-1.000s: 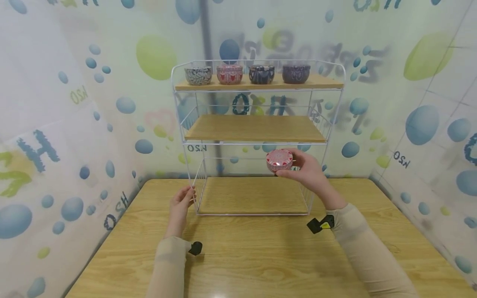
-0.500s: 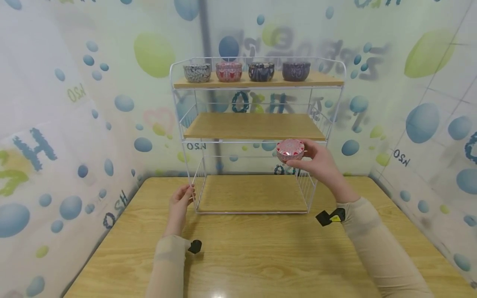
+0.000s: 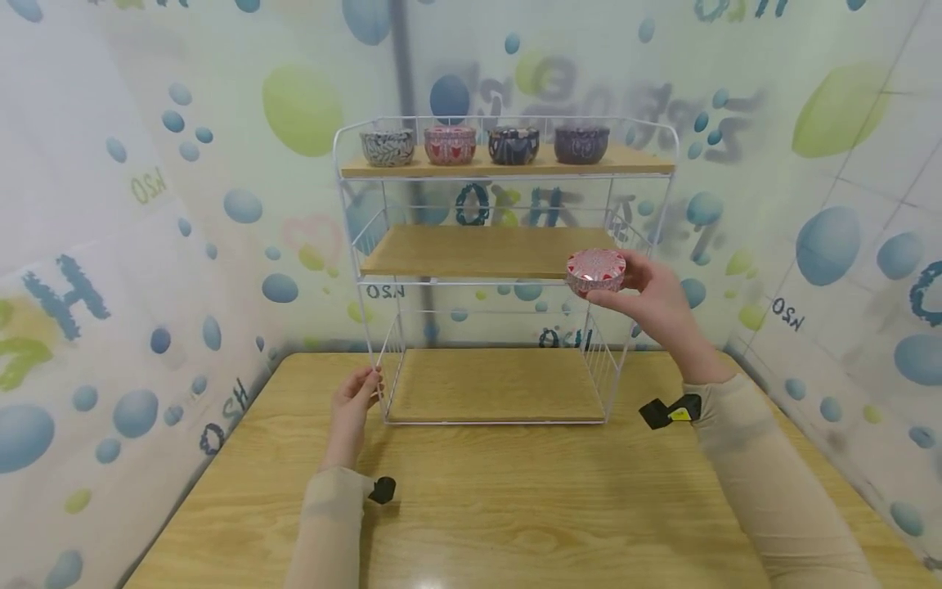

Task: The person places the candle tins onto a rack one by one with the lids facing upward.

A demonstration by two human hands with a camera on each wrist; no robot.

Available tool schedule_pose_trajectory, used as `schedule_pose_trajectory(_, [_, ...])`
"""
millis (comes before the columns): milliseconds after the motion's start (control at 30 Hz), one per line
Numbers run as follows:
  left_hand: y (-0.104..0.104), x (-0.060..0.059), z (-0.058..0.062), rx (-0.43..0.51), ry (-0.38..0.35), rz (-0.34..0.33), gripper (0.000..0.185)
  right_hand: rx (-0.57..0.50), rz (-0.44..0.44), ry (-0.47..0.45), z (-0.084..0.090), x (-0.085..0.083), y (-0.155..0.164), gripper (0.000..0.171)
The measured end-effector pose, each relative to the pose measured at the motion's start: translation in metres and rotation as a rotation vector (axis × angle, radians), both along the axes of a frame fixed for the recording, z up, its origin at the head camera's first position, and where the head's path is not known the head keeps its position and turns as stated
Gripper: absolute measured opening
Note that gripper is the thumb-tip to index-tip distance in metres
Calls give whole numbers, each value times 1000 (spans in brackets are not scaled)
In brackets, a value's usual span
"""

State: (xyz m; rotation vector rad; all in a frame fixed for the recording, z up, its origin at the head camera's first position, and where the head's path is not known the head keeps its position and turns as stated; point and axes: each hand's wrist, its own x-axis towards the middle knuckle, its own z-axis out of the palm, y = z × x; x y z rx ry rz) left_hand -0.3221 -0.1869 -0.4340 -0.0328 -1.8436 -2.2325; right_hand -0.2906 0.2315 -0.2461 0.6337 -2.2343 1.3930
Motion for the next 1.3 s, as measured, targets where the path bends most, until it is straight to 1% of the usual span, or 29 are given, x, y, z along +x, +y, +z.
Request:
schedule_pose_trajectory(67, [-1, -2, -1, 2, 7, -3, 12, -7, -15, 22, 4, -2, 3, 53])
schedule_pose_trajectory(200, [-3, -10, -11, 16, 6, 6, 13, -24, -43, 54, 14, -5, 8, 51])
schedule_pose_trajectory(300, [-5, -16, -18, 28, 1, 18, 18, -29, -81, 48, 19, -5, 11, 51])
schedule_pose_trajectory(367, [-6, -18, -19, 31, 3, 19, 20, -39, -101, 33, 23, -5, 13, 52])
schedule_pose_trajectory(433, [-5, -18, -18, 35, 4, 17, 21, -50, -119, 21, 27, -5, 15, 52])
schedule_pose_trajectory(533, [-4, -13, -12, 29, 8, 13, 20, -64, -132, 20, 34, -5, 16, 51])
schedule_pose_trajectory(667, [1, -4, -2, 14, 14, 9, 17, -69, -143, 55, 42, -6, 18, 50])
schedule_pose_trajectory(767, [2, 1, 2, 2, 21, 4, 18, -58, -174, 84, 49, -6, 20, 48])
schedule_pose_trajectory(867, [2, 1, 3, -2, 23, 6, 22, -47, -211, 102, 57, -7, 23, 46])
schedule_pose_trajectory(1000, [2, 0, 1, 0, 16, 14, 24, -60, -240, 118, 66, -7, 26, 41])
schedule_pose_trajectory(1300, [1, 0, -1, -10, 5, 6, 31, -103, -291, 104, 82, -10, 27, 43])
